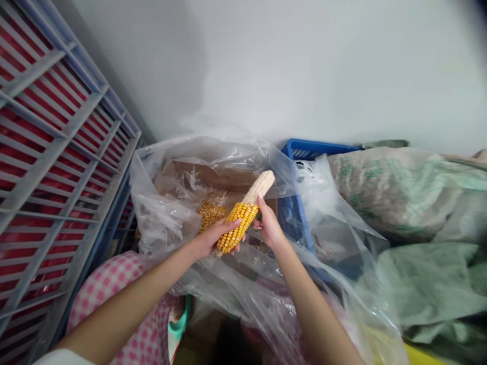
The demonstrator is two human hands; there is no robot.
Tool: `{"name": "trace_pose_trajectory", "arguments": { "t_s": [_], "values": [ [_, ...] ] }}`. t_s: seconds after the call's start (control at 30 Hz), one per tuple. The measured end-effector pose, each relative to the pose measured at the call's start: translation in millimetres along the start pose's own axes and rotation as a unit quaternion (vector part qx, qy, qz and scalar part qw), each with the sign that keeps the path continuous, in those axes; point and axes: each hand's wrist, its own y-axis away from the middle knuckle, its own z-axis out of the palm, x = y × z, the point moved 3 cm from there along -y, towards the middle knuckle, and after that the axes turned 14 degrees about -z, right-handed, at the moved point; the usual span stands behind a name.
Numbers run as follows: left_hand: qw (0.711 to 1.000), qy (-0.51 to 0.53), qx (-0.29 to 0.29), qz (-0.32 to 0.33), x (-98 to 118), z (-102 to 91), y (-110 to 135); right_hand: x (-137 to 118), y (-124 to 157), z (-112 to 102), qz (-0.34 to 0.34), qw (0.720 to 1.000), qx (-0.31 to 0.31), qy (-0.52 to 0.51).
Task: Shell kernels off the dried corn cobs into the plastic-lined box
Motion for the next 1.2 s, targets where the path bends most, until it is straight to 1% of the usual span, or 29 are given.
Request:
{"name": "trace_pose_trajectory", "arguments": {
  "t_s": [0.03, 0.07, 0.1, 0.13, 0.2, 0.27, 0.3, 0.37, 0.4, 0.43, 0.5, 0.57, 0.6, 0.67, 0.73, 0.8, 0.93, 1.0, 1.07, 1.2],
  "values": [
    [1.0, -0.003, -0.024, -0.007, -0.9, 1.0, -1.3, -2.6, 1.4, 1.3, -0.017, 1.0, -0.006, 0.002],
    [1.0, -0.008, -0.028, -0.01, -1.4, 1.3, -2.8, -4.4, 2.9, 1.7, -0.031, 0.999, -0.003, 0.011],
    [1.0, -0.018, -0.012, -0.003, -1.1, 1.0, -4.5, -5.3, 4.4, 1.2, -0.041, 0.999, 0.012, 0.028],
    [0.999, -0.031, 0.019, 0.016, 0.1, 0.4, -6.0, -5.7, 5.8, -0.1, -0.051, 0.996, 0.036, 0.056],
    [0.99, -0.074, 0.094, 0.078, 3.8, 0.0, -8.0, -5.5, 8.2, -3.1, -0.072, 0.986, 0.088, 0.125],
    [0.965, -0.15, 0.157, 0.146, 6.4, 1.6, -9.1, -5.3, 10.1, -3.8, -0.089, 0.969, 0.11, 0.201],
    [0.95, -0.19, 0.182, 0.169, 6.1, 2.4, -9.8, -5.2, 10.6, -3.0, -0.092, 0.962, 0.104, 0.237],
    [0.924, -0.247, 0.218, 0.192, 3.2, 2.7, -11.7, -4.7, 11.0, -0.1, -0.09, 0.949, 0.076, 0.292],
    [0.92, -0.256, 0.228, 0.193, 1.2, 1.8, -13.0, -4.2, 10.9, 1.3, -0.086, 0.947, 0.062, 0.304],
    [0.92, -0.251, 0.233, 0.188, -0.7, 0.2, -14.4, -3.4, 10.6, 2.6, -0.084, 0.948, 0.054, 0.301],
    [0.929, -0.226, 0.236, 0.175, -2.8, -3.5, -17.2, -0.7, 9.3, 4.3, -0.091, 0.962, 0.062, 0.249],
    [0.935, -0.204, 0.231, 0.178, -2.4, -6.0, -19.1, 3.9, 7.3, 6.3, -0.105, 0.977, 0.072, 0.172],
    [0.938, -0.192, 0.222, 0.186, -1.8, -6.5, -19.8, 6.6, 6.4, 7.4, -0.112, 0.981, 0.074, 0.142],
    [0.948, -0.162, 0.194, 0.196, -2.1, -6.2, -20.9, 11.8, 5.4, 9.2, -0.121, 0.981, 0.08, 0.125],
    [0.96, -0.121, 0.174, 0.184, -5.3, -5.7, -21.7, 15.7, 5.8, 10.3, -0.128, 0.976, 0.094, 0.15],
    [0.97, -0.081, 0.17, 0.153, -9.8, -5.0, -21.5, 18.0, 7.5, 11.3, -0.126, 0.968, 0.107, 0.188],
    [0.981, -0.004, 0.169, 0.098, -17.4, -1.7, -17.4, 19.6, 13.9, 15.3, -0.081, 0.958, 0.113, 0.253],
    [0.982, 0.035, 0.158, 0.095, -21.0, 0.0, -14.7, 19.1, 17.6, 17.9, -0.049, 0.951, 0.106, 0.286],
    [0.981, 0.064, 0.154, 0.1, -26.1, -0.2, -13.7, 18.2, 20.0, 19.9, -0.016, 0.943, 0.088, 0.321],
    [0.981, 0.059, 0.147, 0.112, -36.1, -6.1, -21.2, 19.2, 16.6, 17.1, 0.041, 0.923, 0.035, 0.381]
  ]
}}
